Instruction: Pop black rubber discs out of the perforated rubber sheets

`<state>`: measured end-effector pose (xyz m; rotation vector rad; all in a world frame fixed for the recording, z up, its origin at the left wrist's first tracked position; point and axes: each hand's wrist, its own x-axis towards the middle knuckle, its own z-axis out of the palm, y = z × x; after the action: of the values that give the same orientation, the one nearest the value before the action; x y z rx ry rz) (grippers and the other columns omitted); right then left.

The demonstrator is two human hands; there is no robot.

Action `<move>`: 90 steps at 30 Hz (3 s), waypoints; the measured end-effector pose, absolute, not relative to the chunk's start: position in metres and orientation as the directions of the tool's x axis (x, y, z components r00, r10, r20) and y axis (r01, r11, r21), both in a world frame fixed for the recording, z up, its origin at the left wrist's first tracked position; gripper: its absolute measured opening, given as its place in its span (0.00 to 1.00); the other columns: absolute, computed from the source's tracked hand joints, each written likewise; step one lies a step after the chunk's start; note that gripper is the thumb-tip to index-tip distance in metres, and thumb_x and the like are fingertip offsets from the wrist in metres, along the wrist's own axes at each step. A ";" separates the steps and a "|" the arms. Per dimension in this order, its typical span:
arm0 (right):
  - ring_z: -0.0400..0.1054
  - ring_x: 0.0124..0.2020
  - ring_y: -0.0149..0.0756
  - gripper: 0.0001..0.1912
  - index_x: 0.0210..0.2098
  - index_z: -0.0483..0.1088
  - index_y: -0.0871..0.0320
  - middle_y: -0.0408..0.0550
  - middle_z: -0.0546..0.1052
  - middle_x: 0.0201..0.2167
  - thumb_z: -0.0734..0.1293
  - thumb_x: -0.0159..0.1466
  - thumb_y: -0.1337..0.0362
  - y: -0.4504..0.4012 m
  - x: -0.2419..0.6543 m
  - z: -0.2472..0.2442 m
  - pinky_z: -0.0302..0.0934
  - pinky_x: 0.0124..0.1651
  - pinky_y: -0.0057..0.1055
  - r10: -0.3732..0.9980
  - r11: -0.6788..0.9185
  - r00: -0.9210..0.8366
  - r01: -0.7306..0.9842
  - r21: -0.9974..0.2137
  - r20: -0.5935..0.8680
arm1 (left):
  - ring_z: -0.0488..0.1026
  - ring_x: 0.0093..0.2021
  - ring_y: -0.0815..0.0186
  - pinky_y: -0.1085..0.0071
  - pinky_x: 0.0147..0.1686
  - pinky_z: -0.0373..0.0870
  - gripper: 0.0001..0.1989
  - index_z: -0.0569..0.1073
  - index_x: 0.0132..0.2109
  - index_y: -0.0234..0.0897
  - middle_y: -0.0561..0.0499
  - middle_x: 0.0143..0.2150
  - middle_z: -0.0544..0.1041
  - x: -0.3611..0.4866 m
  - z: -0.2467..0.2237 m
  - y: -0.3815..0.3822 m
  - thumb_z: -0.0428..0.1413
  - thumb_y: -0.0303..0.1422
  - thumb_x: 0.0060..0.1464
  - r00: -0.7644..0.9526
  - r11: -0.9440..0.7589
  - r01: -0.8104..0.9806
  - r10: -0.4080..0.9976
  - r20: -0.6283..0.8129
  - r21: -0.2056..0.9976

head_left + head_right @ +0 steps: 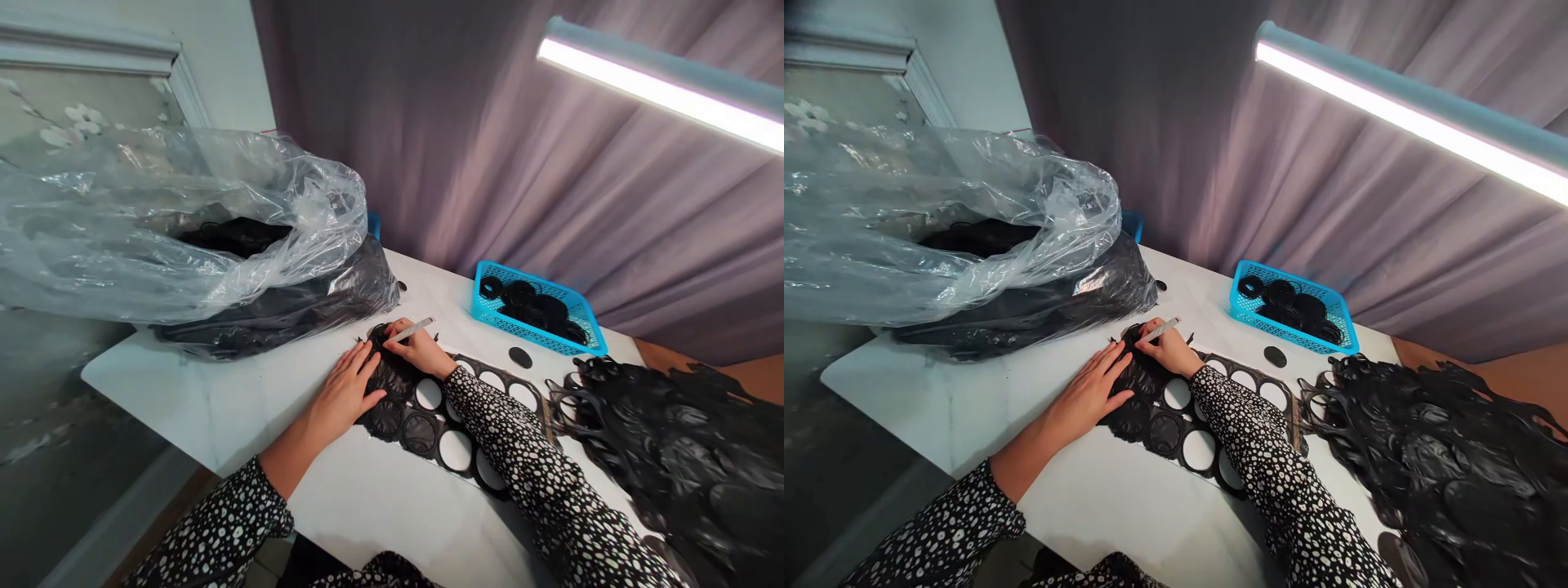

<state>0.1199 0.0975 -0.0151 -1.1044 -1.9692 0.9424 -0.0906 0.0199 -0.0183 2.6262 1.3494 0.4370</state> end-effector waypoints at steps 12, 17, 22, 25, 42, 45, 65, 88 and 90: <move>0.60 0.30 0.37 0.07 0.29 0.60 0.55 0.45 0.68 0.27 0.59 0.64 0.70 0.100 0.121 -0.014 0.56 0.36 0.32 0.891 0.398 -0.134 0.689 -0.606 0.433 | 0.54 0.69 0.55 0.54 0.67 0.53 0.26 0.61 0.65 0.36 0.41 0.70 0.57 -0.094 -0.015 0.021 0.51 0.41 0.65 0.578 -0.607 0.749 0.795 0.187 0.266; 0.59 0.27 0.36 0.06 0.30 0.58 0.55 0.45 0.68 0.26 0.57 0.65 0.68 0.102 0.174 0.013 0.53 0.33 0.32 0.880 0.258 0.102 0.718 -0.647 0.465 | 0.54 0.69 0.55 0.53 0.67 0.53 0.25 0.62 0.64 0.34 0.40 0.69 0.59 -0.092 -0.007 0.020 0.51 0.42 0.65 0.578 -0.607 0.750 0.794 0.187 0.263; 0.65 0.36 0.39 0.05 0.34 0.64 0.55 0.49 0.72 0.33 0.59 0.66 0.68 0.037 0.152 0.015 0.59 0.40 0.34 0.891 0.448 -0.265 0.649 -0.614 0.369 | 0.56 0.69 0.54 0.52 0.67 0.53 0.20 0.66 0.61 0.33 0.38 0.67 0.62 -0.083 0.001 -0.003 0.51 0.37 0.66 0.595 -0.650 0.735 0.755 0.277 0.195; 0.66 0.38 0.38 0.05 0.35 0.64 0.55 0.49 0.72 0.36 0.59 0.67 0.68 0.009 0.132 0.006 0.60 0.41 0.33 0.859 0.495 -0.429 0.555 -0.669 0.279 | 0.57 0.68 0.53 0.52 0.66 0.56 0.20 0.67 0.61 0.35 0.39 0.66 0.64 -0.080 -0.003 -0.027 0.51 0.37 0.66 0.644 -0.692 0.694 0.720 0.258 0.198; 0.66 0.40 0.37 0.11 0.28 0.62 0.56 0.49 0.71 0.39 0.64 0.66 0.62 0.008 0.135 0.001 0.62 0.44 0.36 0.875 0.389 -0.443 0.402 -0.829 0.196 | 0.54 0.69 0.49 0.49 0.64 0.57 0.23 0.62 0.65 0.40 0.41 0.69 0.58 -0.083 -0.013 -0.045 0.51 0.39 0.66 0.610 -0.641 0.737 0.767 0.199 0.214; 0.66 0.39 0.37 0.10 0.29 0.62 0.55 0.48 0.70 0.39 0.64 0.66 0.63 0.007 0.134 0.001 0.63 0.43 0.35 0.868 0.411 -0.450 0.417 -0.810 0.209 | 0.53 0.70 0.49 0.48 0.64 0.57 0.23 0.62 0.65 0.42 0.42 0.70 0.58 -0.083 -0.014 -0.045 0.50 0.40 0.66 0.606 -0.641 0.734 0.767 0.211 0.225; 0.69 0.41 0.37 0.10 0.26 0.67 0.57 0.49 0.75 0.41 0.68 0.62 0.61 0.013 0.135 0.002 0.62 0.47 0.37 0.912 0.288 -0.391 0.392 -0.873 0.125 | 0.55 0.69 0.49 0.49 0.63 0.58 0.23 0.63 0.65 0.41 0.42 0.69 0.58 -0.083 -0.016 -0.045 0.51 0.39 0.65 0.600 -0.629 0.747 0.777 0.191 0.216; 0.65 0.30 0.37 0.06 0.31 0.61 0.55 0.48 0.73 0.29 0.58 0.66 0.68 0.063 0.146 0.024 0.56 0.34 0.31 0.899 0.341 -0.069 0.730 -0.592 0.433 | 0.55 0.69 0.50 0.51 0.63 0.61 0.27 0.59 0.67 0.39 0.40 0.69 0.58 -0.087 -0.014 -0.045 0.53 0.39 0.64 0.579 -0.639 0.727 0.768 0.274 0.252; 0.65 0.32 0.37 0.06 0.31 0.62 0.55 0.48 0.73 0.30 0.59 0.66 0.69 0.056 0.119 0.020 0.57 0.36 0.31 0.884 0.453 -0.258 0.674 -0.584 0.389 | 0.59 0.67 0.52 0.53 0.62 0.64 0.27 0.58 0.67 0.36 0.38 0.67 0.61 -0.092 -0.015 -0.041 0.51 0.40 0.65 0.509 -0.596 0.751 0.797 0.325 0.285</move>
<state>0.1186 0.0563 0.0195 -1.2975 -2.0193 0.3934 -0.0918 -0.0411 -0.0149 2.6352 1.3558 0.6539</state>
